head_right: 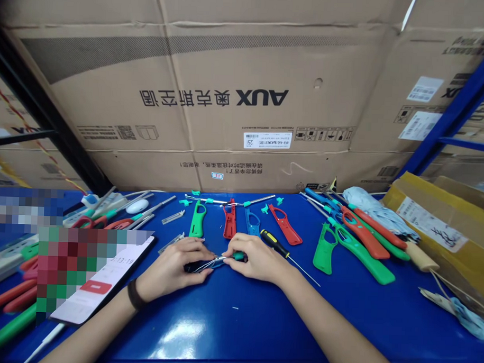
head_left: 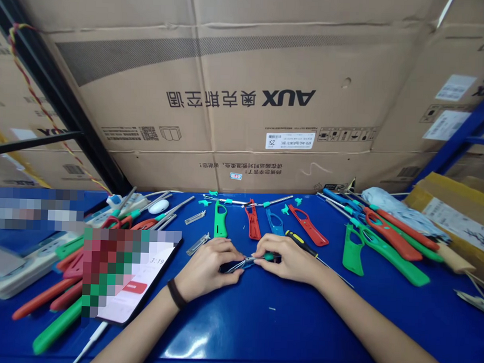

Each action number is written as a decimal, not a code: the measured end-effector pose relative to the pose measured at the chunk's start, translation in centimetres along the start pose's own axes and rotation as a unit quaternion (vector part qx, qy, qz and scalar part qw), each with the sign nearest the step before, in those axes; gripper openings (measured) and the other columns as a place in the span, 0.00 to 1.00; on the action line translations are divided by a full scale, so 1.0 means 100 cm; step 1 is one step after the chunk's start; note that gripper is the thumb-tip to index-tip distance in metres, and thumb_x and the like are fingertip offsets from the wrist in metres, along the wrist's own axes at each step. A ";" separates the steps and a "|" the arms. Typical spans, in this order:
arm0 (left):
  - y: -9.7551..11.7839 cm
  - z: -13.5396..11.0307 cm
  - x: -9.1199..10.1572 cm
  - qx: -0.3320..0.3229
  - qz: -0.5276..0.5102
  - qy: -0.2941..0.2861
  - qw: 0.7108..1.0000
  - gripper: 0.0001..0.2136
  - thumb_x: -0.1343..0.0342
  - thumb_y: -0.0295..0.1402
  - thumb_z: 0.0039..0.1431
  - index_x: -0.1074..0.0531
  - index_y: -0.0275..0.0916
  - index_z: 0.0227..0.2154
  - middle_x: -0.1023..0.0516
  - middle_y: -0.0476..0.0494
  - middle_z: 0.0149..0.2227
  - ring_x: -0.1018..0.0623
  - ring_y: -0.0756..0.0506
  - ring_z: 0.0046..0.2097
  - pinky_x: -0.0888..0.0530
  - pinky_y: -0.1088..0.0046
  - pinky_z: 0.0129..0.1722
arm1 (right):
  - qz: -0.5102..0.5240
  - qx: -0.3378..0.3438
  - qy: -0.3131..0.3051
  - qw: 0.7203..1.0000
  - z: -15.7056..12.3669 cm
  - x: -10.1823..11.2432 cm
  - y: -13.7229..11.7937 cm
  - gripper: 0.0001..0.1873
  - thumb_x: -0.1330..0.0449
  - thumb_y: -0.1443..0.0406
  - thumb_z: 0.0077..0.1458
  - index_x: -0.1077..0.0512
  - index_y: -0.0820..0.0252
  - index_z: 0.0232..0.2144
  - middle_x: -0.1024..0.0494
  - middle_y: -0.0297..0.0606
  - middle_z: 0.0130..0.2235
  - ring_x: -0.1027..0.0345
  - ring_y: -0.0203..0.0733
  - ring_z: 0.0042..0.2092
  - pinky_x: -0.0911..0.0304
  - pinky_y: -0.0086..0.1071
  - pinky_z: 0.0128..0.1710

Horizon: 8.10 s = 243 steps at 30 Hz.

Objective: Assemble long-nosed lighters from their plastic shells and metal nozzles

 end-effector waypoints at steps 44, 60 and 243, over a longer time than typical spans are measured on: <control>-0.006 -0.004 0.001 -0.007 0.034 0.030 0.999 0.15 0.40 0.34 0.54 0.26 0.47 0.46 0.20 0.49 0.38 0.21 0.46 0.40 0.29 0.65 0.49 | -0.054 -0.038 -0.067 0.996 -0.002 0.004 0.001 0.12 0.49 0.63 0.63 0.27 0.56 0.42 0.25 0.38 0.42 0.31 0.41 0.45 0.38 0.34 0.46; -0.007 -0.006 0.004 0.006 0.038 0.050 0.998 0.15 0.41 0.37 0.55 0.25 0.46 0.46 0.19 0.48 0.39 0.21 0.45 0.42 0.27 0.63 0.49 | -0.024 -0.040 -0.060 0.997 -0.001 0.005 -0.001 0.13 0.50 0.64 0.63 0.28 0.55 0.44 0.22 0.37 0.44 0.30 0.41 0.45 0.38 0.33 0.46; 0.001 -0.011 0.016 0.070 -0.071 -0.043 0.994 0.05 0.43 0.31 0.58 0.21 0.43 0.33 0.19 0.49 0.33 0.21 0.48 0.36 0.26 0.71 0.41 | 0.082 -0.193 -0.061 0.976 0.002 -0.015 0.021 0.08 0.38 0.67 0.48 0.20 0.55 0.33 0.18 0.36 0.34 0.28 0.42 0.37 0.37 0.33 0.40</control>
Point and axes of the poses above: each hand's wrist, its own z-axis towards the middle knuckle, its own x-axis out of the back of the hand, y = z × x, the point moved 7 cm from there along z, towards the middle knuckle
